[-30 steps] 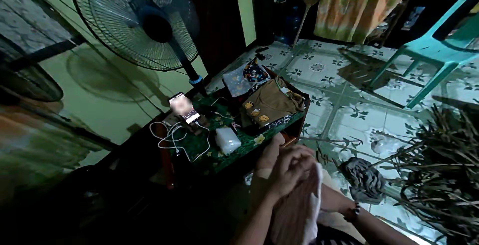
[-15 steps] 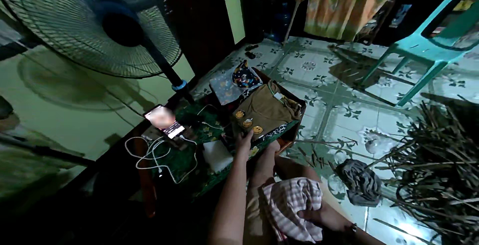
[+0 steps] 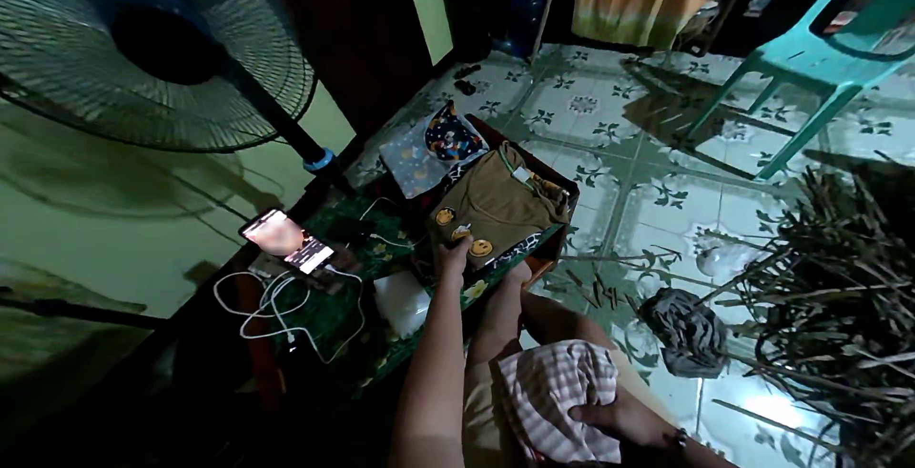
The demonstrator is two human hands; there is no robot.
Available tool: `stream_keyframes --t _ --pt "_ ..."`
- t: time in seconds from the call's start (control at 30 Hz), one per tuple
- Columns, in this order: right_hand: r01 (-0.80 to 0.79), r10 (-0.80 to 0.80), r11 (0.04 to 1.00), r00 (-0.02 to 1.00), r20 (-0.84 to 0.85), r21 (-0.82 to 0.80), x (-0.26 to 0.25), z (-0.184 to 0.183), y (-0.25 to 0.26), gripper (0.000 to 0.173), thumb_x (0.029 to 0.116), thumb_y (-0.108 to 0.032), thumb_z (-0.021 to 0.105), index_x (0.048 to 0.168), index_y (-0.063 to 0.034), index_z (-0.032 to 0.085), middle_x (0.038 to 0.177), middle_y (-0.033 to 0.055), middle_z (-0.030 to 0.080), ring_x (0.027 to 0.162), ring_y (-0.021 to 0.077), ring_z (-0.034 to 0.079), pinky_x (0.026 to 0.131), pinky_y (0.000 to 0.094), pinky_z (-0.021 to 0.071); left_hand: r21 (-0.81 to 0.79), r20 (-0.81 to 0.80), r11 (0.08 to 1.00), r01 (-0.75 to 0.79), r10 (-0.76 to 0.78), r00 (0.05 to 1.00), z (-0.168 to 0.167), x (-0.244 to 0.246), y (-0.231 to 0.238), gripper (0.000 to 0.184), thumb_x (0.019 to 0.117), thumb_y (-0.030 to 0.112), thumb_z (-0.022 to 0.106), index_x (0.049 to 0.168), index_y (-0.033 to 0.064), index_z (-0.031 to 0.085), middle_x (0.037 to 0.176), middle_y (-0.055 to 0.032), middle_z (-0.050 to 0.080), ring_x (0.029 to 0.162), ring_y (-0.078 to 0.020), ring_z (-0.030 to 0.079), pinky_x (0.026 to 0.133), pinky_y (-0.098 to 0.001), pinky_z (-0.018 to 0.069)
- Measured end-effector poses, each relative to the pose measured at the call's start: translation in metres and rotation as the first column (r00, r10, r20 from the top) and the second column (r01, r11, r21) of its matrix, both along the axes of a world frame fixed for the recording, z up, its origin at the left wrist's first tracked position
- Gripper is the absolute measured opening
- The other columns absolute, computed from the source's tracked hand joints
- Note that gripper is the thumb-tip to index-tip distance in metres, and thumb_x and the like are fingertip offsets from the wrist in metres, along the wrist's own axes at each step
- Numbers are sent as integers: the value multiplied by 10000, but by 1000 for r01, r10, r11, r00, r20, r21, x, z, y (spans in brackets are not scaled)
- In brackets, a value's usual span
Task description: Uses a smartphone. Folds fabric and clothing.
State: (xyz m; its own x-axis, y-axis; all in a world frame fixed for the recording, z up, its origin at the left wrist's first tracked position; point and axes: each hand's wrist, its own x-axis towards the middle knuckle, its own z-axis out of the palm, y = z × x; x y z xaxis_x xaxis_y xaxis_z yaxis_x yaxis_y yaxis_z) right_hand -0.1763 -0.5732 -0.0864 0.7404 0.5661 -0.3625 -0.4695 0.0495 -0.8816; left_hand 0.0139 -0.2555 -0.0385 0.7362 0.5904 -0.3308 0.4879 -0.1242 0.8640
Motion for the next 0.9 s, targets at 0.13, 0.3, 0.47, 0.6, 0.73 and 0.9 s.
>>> stream_keyframes --t 0.13,0.3,0.47,0.6,0.73,0.9 --pt "-4 3 1000 1000 20 16 1 -2 -1 468 796 -76 837 1223 -34 648 1045 61 764 967 161 740 919 372 617 54 51 998 -12 10 999 3 8 -2 706 851 281 842 1389 -24 503 1315 -262 595 1207 -382 586 996 -550 497" --pt "-10 10 1000 1000 23 15 2 -3 -2 482 788 -95 847 1224 -41 649 1047 48 763 972 146 737 923 358 614 49 116 999 -12 6 993 22 13 -10 629 887 267 794 1382 6 508 1291 -242 607 1167 -369 603 958 -565 509" --pt "-18 17 999 1000 20 33 2 -5 -3 468 797 -92 844 1223 -44 656 1064 53 763 991 155 736 938 362 609 -63 156 998 -15 24 988 39 20 -12 682 902 285 775 1430 -11 463 1349 -258 567 1209 -372 570 979 -560 495" --pt "-25 25 999 1000 20 40 4 -5 -3 465 802 -107 848 1223 -48 659 1063 51 763 988 155 736 939 363 607 -242 199 966 -89 139 970 40 34 -10 709 886 224 794 1442 -18 426 1299 -255 582 1123 -343 616 910 -511 554" --pt "-21 21 999 1000 17 43 4 -5 -3 482 798 -104 850 1234 -56 650 1064 46 762 986 149 735 938 354 607 -330 187 935 -128 197 962 42 37 -11 828 869 202 808 1518 37 321 1341 -257 552 1136 -355 608 879 -518 564" --pt "-20 20 999 1000 0 31 4 -3 -3 463 805 -102 839 1226 -52 653 1055 48 763 972 155 737 922 366 614 -398 159 910 -119 196 968 42 39 -10 800 858 220 813 1511 83 372 1315 -229 584 1111 -340 625 854 -521 570"
